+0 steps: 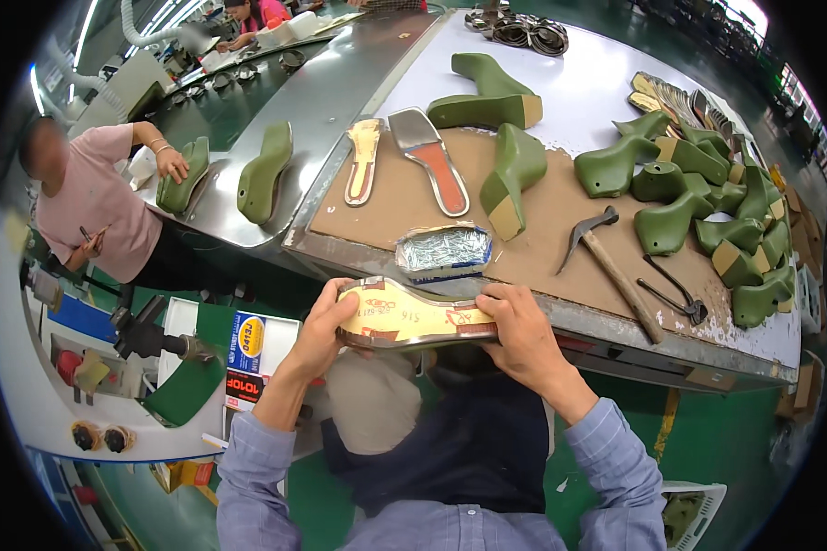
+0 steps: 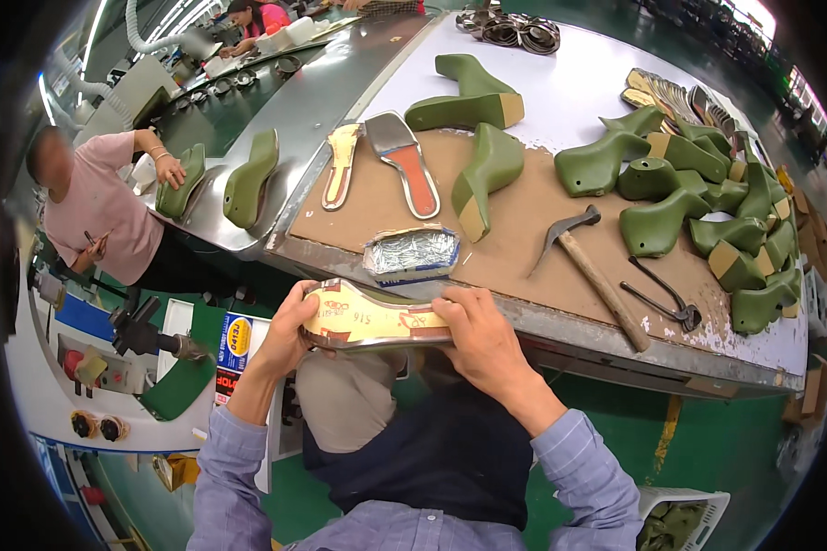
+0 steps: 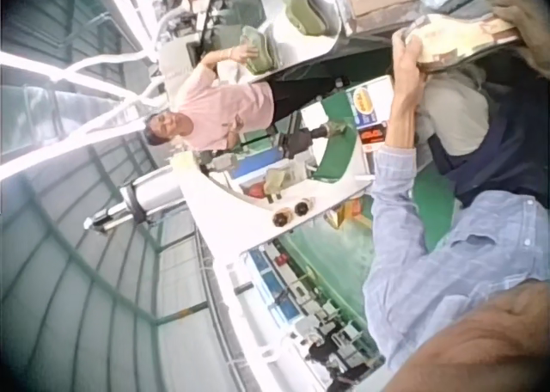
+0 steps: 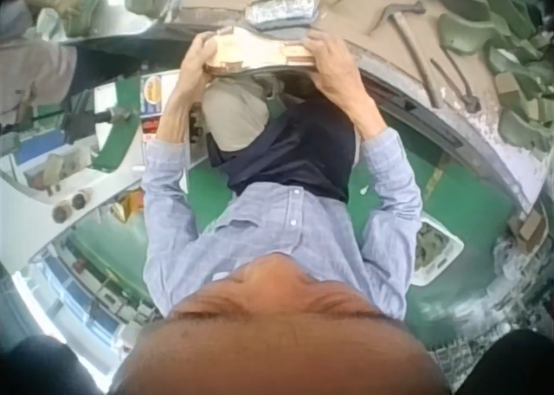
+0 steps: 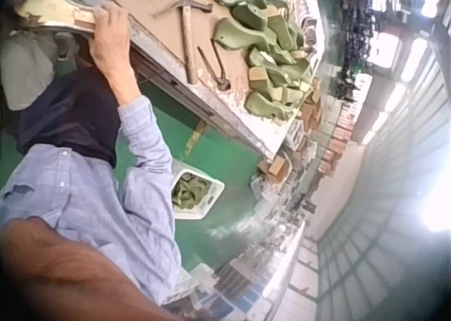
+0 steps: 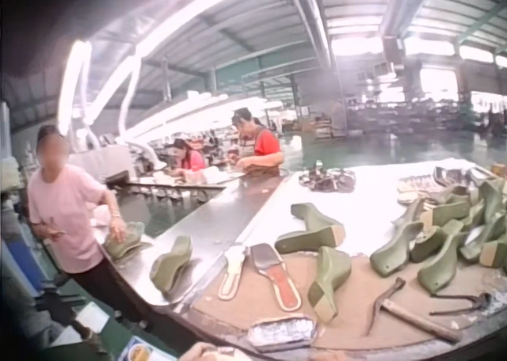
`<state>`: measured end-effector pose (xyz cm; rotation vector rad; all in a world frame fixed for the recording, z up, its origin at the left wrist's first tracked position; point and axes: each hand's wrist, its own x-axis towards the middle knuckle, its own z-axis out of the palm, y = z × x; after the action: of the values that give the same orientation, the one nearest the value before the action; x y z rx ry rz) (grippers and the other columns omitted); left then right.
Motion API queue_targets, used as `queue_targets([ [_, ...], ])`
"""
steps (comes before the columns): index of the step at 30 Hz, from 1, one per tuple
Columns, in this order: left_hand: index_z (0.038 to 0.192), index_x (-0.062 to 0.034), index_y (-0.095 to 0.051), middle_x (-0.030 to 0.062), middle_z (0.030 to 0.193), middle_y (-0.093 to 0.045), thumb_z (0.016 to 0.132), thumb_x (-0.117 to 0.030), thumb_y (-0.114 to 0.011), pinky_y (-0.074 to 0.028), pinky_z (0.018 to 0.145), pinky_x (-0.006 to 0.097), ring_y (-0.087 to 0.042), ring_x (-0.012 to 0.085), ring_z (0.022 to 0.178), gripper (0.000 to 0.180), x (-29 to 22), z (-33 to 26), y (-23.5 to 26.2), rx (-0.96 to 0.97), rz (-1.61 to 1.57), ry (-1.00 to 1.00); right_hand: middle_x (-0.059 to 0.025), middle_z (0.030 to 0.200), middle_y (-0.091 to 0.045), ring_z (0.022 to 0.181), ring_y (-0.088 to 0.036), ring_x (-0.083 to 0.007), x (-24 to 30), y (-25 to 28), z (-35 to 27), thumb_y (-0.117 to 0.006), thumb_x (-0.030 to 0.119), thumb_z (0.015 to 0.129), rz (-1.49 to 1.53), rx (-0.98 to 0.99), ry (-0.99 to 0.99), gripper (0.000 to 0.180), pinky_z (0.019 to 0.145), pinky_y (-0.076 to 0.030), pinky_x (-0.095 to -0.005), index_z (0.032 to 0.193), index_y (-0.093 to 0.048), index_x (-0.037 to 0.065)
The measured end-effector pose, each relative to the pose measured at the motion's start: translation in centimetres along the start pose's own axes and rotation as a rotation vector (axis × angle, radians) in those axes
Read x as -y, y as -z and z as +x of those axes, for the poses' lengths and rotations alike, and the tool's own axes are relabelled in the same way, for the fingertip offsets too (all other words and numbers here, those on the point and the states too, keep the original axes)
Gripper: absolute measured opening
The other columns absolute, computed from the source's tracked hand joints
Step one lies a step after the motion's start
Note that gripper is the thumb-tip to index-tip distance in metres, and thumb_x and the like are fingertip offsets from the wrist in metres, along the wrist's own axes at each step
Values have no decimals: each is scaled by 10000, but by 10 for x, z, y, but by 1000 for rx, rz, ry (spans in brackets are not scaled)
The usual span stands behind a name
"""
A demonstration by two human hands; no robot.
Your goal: The person assembles green high-heeled shoes by attaching the sole to the upper part. They use a hammer to drive nails into the sole, securing it to the shoe upper. The person handles multiple shoes, picking up new uppers and soles, aligning them, and hammering them together on a workbench.
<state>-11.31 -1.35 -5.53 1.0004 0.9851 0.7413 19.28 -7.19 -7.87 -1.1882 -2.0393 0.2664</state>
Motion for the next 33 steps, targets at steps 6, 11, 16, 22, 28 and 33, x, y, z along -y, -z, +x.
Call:
queue_targets([
  [6,1296,-39,-450,88,1212,-610,1058,-309,-450,-565,870,321,-640,147,1080,360,8,7,-1,-86,-30,-35,-169,1194,-574,1075,-566,-383,3,-3,2,-849,59,691,5,-21,-8,618,902,-503,-462,1212,-516,36],
  [11,1355,-40,-430,101,1281,-594,1070,-304,-410,-543,950,335,-626,165,1145,390,12,8,3,-37,-113,-44,-179,1179,-586,1078,-573,-394,5,-4,0,-880,67,651,-23,-28,-18,708,903,-497,-468,1243,-493,38],
  [16,1386,-27,-417,123,1327,-585,1075,-288,-393,-543,978,362,-624,192,1179,407,10,7,-2,-33,-145,-19,-182,1195,-587,1080,-572,-390,10,2,2,-890,147,664,-81,3,-24,778,915,-495,-467,1325,-497,25],
  [22,1365,9,-463,141,1282,-612,1067,-247,-419,-536,977,350,-642,200,1143,396,21,11,14,-74,8,-108,-184,1206,-581,1066,-565,-375,16,4,3,-861,256,730,-75,8,-13,704,908,-508,-448,1304,-536,9],
  [28,1402,17,-453,157,1280,-615,1079,-308,-400,-514,1008,362,-612,226,1193,462,0,10,-18,-149,-62,-116,-155,1054,-599,982,-608,-353,13,12,8,-824,109,688,-92,83,-133,616,819,-518,-445,1235,-549,42],
  [33,1477,31,-385,186,1336,-577,1046,-636,-185,-425,1100,376,-548,258,1282,819,-23,7,-31,-67,-152,-275,-157,1026,-624,925,-630,-363,10,12,4,-841,134,669,-22,-83,-117,619,780,-529,-437,1214,-562,44],
])
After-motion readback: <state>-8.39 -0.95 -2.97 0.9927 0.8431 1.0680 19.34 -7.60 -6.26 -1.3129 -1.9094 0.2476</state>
